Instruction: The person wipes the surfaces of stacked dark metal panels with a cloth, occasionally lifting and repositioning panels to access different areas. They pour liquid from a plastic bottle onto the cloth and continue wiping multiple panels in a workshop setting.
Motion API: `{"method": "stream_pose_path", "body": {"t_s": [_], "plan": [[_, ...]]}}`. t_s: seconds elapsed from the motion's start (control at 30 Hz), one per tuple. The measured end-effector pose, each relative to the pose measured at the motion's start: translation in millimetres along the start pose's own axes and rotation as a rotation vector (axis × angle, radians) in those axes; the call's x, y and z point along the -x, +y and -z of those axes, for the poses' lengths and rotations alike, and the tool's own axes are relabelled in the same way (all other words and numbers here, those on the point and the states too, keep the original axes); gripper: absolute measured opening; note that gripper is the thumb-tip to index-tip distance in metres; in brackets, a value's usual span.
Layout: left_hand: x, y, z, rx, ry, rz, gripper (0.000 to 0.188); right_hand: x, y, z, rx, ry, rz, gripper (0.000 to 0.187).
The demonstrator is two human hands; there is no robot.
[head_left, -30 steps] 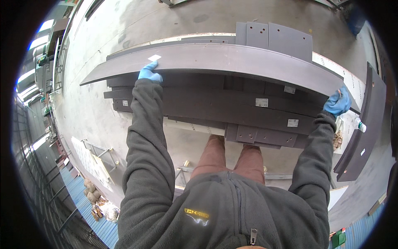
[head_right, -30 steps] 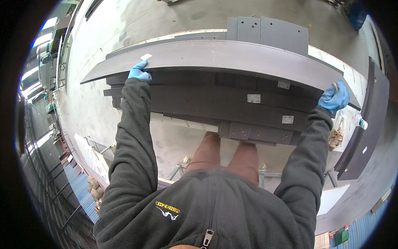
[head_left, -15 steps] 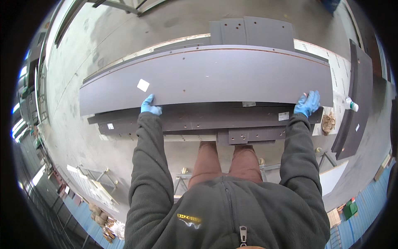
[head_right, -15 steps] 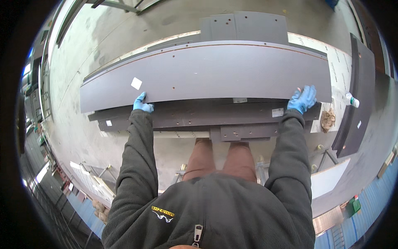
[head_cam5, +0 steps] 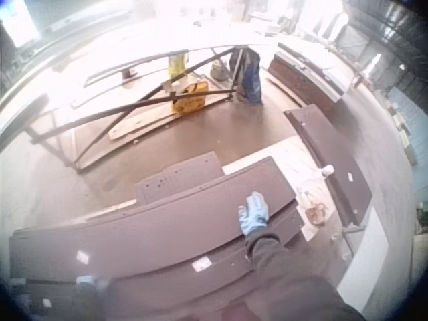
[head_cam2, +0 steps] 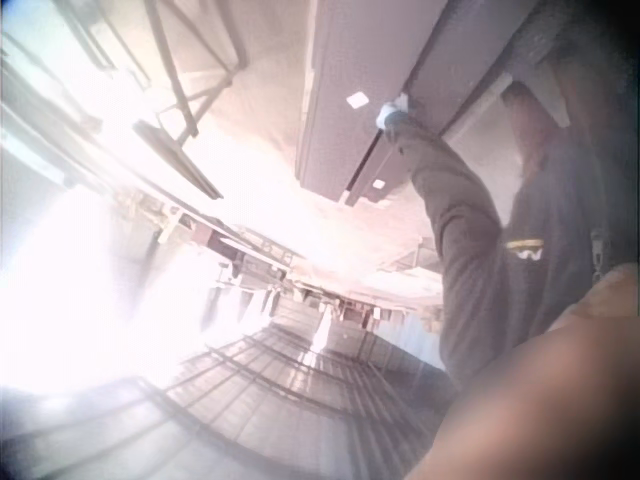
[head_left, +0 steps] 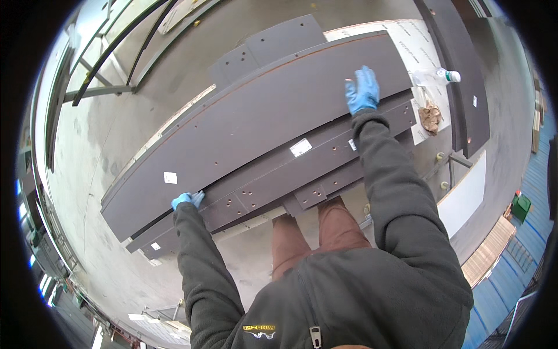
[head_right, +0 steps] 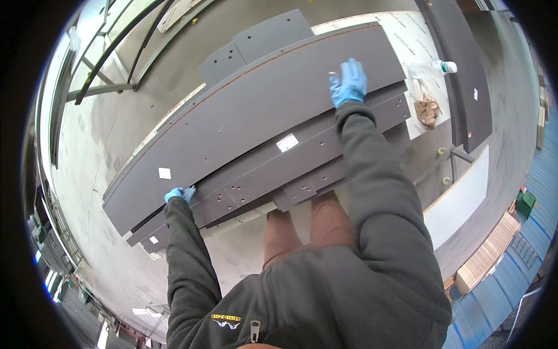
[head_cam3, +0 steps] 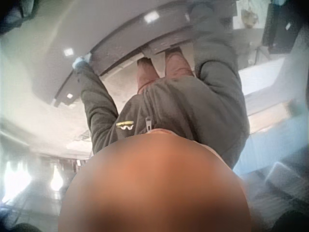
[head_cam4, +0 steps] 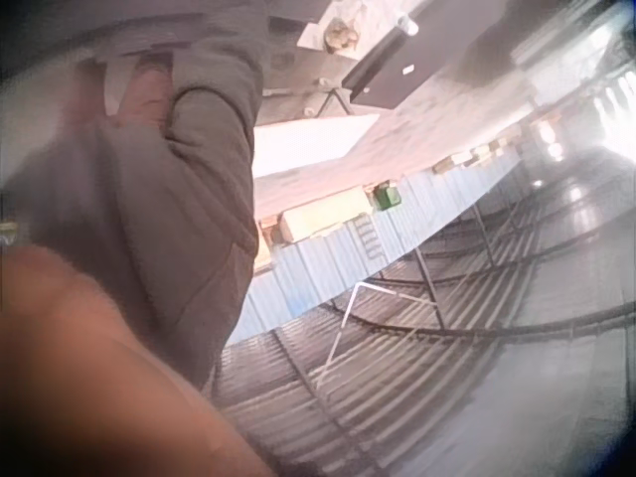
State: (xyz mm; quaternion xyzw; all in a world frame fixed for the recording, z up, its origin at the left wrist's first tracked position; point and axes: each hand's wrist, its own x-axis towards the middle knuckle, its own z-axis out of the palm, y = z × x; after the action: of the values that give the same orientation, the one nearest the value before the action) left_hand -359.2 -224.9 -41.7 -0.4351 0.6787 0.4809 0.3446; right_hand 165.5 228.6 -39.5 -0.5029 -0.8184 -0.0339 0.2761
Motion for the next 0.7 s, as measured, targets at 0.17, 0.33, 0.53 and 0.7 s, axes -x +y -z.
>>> {"method": "stream_pose_path", "body": {"t_s": [0.17,0.33,0.53,0.7], "plan": [[84,39,-5,-0.533,-0.089,-0.508,0.029,31,-36,40,-0.316,-0.088,-0.003,0.046],[142,-16,-51,-1.406,-0.1,-0.966,0.037,91,-52,99,-0.287,-0.497,-0.193,0.049],[193,-151,-153,-1.815,-0.209,-1.807,0.099,76,-26,89,0.006,-0.436,-0.121,0.064],[177,-164,-188,-2.003,-0.209,-1.797,0.088,35,2,59,0.069,-0.511,-0.096,0.065]]}}
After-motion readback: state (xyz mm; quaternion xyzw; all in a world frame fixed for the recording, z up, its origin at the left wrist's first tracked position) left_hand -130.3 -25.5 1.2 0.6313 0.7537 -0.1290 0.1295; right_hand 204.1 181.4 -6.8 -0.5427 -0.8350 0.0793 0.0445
